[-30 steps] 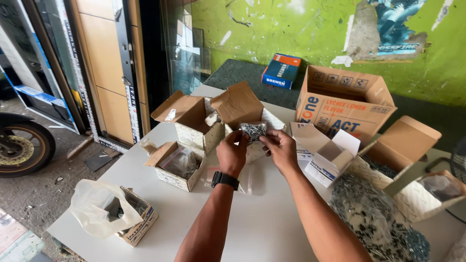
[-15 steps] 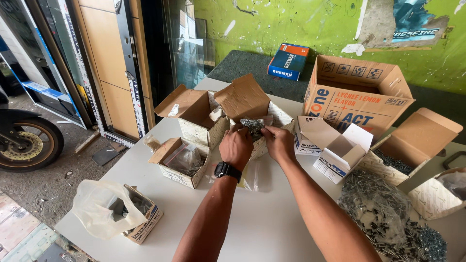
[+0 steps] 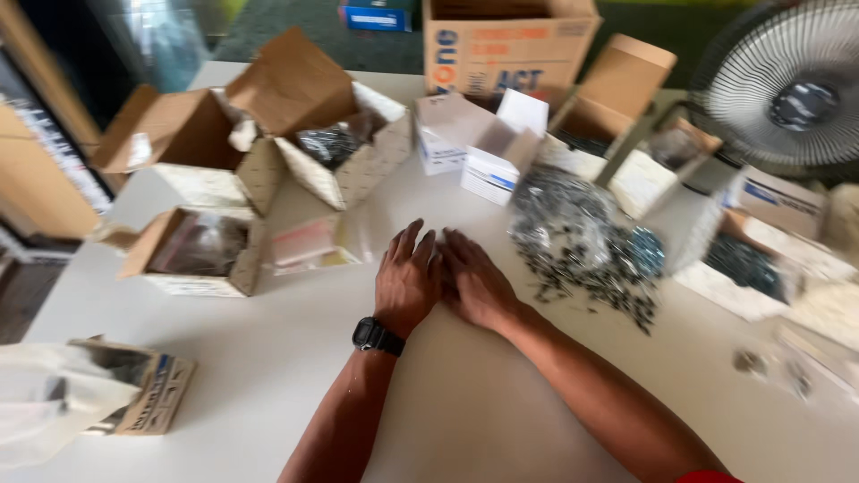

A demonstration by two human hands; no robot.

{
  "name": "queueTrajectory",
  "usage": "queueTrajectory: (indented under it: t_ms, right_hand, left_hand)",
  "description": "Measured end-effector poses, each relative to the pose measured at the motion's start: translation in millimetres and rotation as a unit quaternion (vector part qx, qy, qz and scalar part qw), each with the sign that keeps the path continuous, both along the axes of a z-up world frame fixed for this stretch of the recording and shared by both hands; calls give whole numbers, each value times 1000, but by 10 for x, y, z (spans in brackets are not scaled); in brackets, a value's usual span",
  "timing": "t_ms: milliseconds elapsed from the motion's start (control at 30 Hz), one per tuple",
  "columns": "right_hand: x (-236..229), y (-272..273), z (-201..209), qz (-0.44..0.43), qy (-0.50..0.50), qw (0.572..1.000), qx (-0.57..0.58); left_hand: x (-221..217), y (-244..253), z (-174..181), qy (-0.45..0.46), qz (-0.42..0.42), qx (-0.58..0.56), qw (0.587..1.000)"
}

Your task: The person sorts small metal pins on a white table, picking them up and arranging them into piles. They then gather the sorted pins and place them into a small plastic bag, which is subsequently put into a cardboard box.

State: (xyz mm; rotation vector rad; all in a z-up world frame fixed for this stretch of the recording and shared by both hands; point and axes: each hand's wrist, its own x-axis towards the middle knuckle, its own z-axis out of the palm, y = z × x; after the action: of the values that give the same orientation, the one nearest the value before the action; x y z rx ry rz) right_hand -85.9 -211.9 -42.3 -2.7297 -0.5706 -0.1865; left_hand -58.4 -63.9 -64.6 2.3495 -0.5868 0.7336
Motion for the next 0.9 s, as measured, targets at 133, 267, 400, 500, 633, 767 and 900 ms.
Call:
queueTrajectory:
  t_ms: [133, 267, 400, 500, 633, 767, 900]
  right_hand:
    - [-431, -341, -272, -20, -4, 999, -25]
    - [-873, -530, -182, 6, 15, 999, -49]
    - [-1004, -616, -264, 19, 9, 999, -35]
    - [-995, -669, -308, 22, -18, 999, -18]
    - [-891, -839, -470, 11, -104, 994, 28]
    - [-760, -1072, -412, -89, -200, 973, 71]
    - [-644, -1181, -288, -163, -139, 976, 40]
  left_hand:
    - [-30, -168, -358, 46, -62, 57, 995]
    - [-303, -229, -230, 80, -35, 135, 987]
    - [-373, -220, -240, 135, -23, 159, 978]
    - [-345, -177, -335, 115, -35, 138, 983]
    - [-250, -121, -396, 87, -59, 124, 987]
    - [-242, -117, -446, 79, -55, 119, 988]
    - [-288, -122, -383, 77, -48, 118, 989]
